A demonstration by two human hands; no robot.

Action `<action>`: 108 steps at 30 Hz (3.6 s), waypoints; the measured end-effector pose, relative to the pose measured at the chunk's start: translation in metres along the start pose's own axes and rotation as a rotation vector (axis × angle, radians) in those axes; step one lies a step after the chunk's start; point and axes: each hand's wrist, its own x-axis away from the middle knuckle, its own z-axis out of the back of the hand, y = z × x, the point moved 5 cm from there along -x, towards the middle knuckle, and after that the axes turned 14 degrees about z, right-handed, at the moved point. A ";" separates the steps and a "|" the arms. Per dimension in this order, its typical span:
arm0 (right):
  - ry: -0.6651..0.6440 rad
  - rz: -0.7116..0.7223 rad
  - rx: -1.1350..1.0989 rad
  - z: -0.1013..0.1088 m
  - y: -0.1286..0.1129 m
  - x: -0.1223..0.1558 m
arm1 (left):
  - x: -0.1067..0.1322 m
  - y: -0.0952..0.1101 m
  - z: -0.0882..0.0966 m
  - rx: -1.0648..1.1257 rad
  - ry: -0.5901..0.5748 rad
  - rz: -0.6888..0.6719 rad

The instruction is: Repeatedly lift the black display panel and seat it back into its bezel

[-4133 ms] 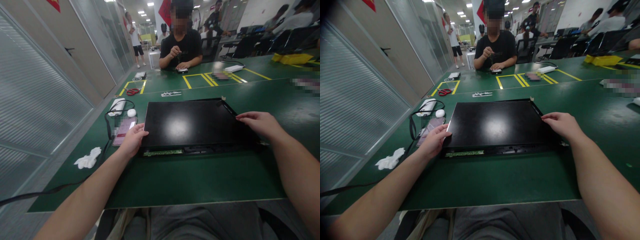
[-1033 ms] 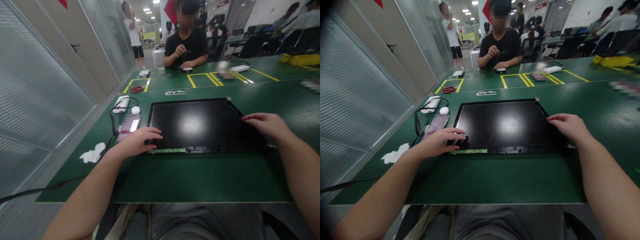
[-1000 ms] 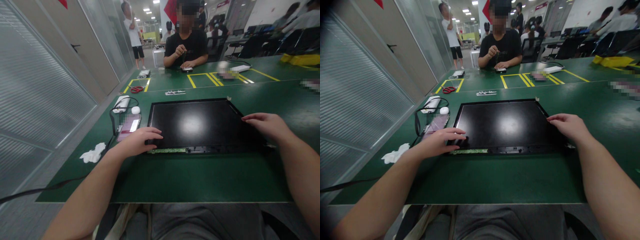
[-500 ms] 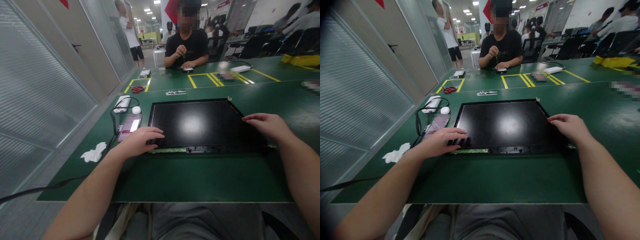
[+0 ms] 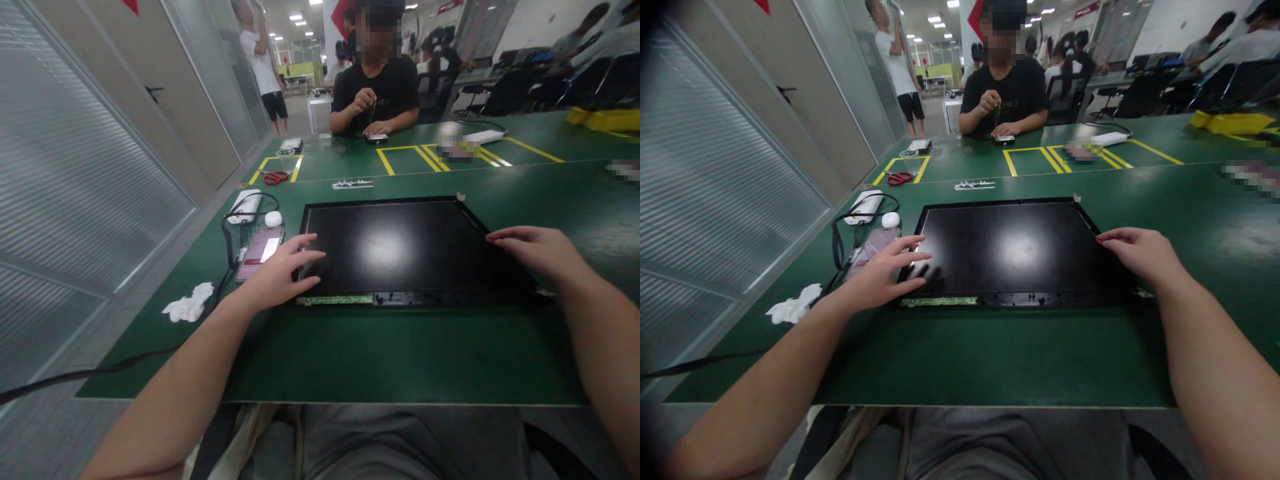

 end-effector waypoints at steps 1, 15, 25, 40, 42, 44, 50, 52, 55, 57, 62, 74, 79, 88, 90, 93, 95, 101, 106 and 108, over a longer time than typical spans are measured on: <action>0.006 -0.003 -0.005 0.000 0.001 0.000 | -0.001 -0.001 0.001 -0.009 0.046 0.041; 0.140 -0.068 -0.024 0.008 -0.005 0.008 | -0.008 -0.020 -0.020 -0.072 0.079 0.320; 0.085 0.013 0.062 -0.002 0.020 -0.007 | -0.006 -0.023 -0.025 -0.127 0.090 0.358; 0.051 -0.035 0.107 -0.005 0.007 -0.001 | -0.007 -0.027 -0.024 -0.031 0.093 0.361; 0.051 -0.017 0.111 -0.005 0.009 -0.002 | -0.007 -0.027 -0.023 0.002 0.112 0.350; 0.042 0.001 0.114 -0.006 0.010 -0.002 | -0.006 -0.025 -0.020 0.037 0.136 0.329; 0.009 -0.032 0.127 -0.004 0.003 0.000 | -0.004 -0.030 -0.016 0.207 0.150 0.432; 0.004 -0.045 0.124 -0.002 0.000 0.002 | -0.004 -0.033 -0.016 0.374 0.184 0.472; 0.004 -0.047 0.112 -0.002 -0.001 0.003 | -0.006 -0.037 -0.020 0.780 0.235 0.529; 0.011 -0.032 0.112 -0.002 0.000 0.003 | -0.007 -0.038 -0.025 1.002 0.243 0.593; 0.017 -0.019 0.137 -0.004 0.006 0.001 | -0.006 -0.045 -0.035 1.142 0.255 0.717; 0.016 -0.025 0.121 -0.005 0.006 0.000 | -0.008 -0.054 -0.039 1.165 0.272 0.751; -0.019 -0.055 0.120 -0.003 -0.001 0.003 | -0.010 -0.056 -0.037 1.087 0.288 0.699; -0.055 -0.025 0.106 -0.010 0.011 -0.003 | -0.009 -0.043 -0.037 1.399 0.320 0.869; -0.056 0.004 0.103 -0.012 0.018 -0.006 | -0.007 -0.040 -0.036 1.468 0.322 0.918; -0.051 0.049 0.098 -0.014 0.026 -0.010 | -0.005 -0.035 -0.037 1.511 0.290 0.971; -0.052 0.052 0.106 -0.015 0.029 -0.011 | -0.004 -0.032 -0.037 1.508 0.263 0.971; -0.051 0.055 0.111 -0.012 0.028 -0.011 | -0.005 -0.027 -0.034 1.422 0.203 0.862; -0.066 0.043 0.094 -0.013 0.030 -0.011 | -0.008 -0.021 -0.029 1.402 0.127 0.729; -0.060 0.045 0.083 -0.013 0.031 -0.011 | -0.008 -0.020 -0.026 1.397 0.112 0.699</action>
